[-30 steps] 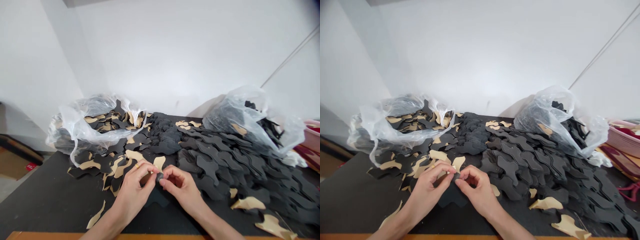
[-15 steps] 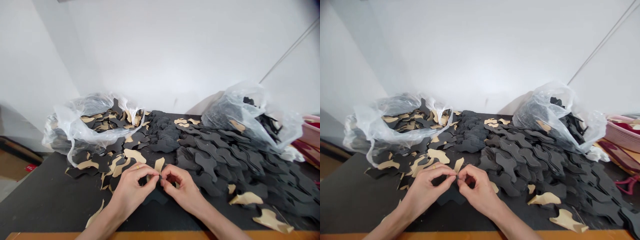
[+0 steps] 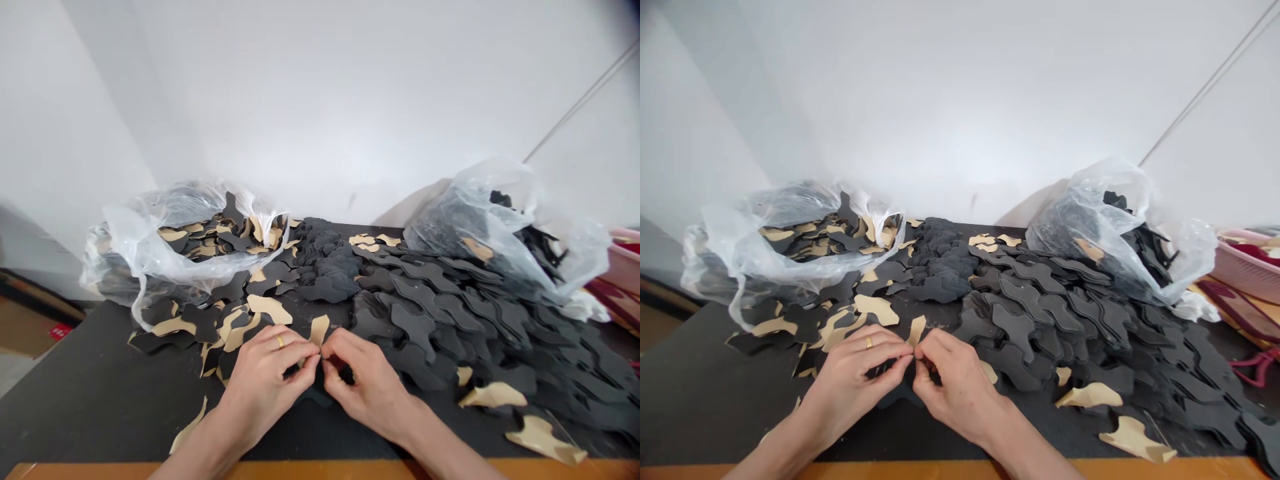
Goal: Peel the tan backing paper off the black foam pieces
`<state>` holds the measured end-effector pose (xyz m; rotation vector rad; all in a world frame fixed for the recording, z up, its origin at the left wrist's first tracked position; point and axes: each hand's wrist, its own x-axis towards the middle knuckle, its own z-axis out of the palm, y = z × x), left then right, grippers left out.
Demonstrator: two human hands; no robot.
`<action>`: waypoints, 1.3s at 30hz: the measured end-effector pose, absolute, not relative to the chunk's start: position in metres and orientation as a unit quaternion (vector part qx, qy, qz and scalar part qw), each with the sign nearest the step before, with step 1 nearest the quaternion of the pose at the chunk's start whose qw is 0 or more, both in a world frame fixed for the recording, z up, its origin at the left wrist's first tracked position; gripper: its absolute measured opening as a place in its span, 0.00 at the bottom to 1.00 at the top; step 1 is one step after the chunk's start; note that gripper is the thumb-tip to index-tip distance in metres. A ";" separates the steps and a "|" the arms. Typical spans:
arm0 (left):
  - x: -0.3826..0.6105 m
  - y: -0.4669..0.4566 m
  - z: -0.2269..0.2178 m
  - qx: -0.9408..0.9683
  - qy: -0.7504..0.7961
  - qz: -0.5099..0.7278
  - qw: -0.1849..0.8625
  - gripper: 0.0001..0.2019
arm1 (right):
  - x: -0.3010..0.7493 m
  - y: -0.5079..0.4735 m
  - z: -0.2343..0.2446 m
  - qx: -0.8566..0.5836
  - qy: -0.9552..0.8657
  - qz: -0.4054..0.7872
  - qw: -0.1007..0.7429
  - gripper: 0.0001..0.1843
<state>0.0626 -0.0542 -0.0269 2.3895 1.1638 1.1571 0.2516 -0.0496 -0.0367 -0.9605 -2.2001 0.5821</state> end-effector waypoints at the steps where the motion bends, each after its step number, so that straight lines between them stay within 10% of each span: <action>1: 0.063 -0.055 -0.027 0.820 0.399 0.393 0.117 0.09 | 0.252 -0.050 -0.037 -0.367 -0.846 0.212 0.324 0.06; 26: 0.068 -0.058 -0.027 0.806 0.438 0.392 0.068 0.10 | 0.246 -0.052 -0.043 -0.358 -0.844 0.209 0.340 0.06; 39: 0.061 -0.053 -0.024 0.692 0.533 0.397 0.281 0.06 | 0.248 -0.051 -0.038 -0.393 -0.748 0.362 0.394 0.07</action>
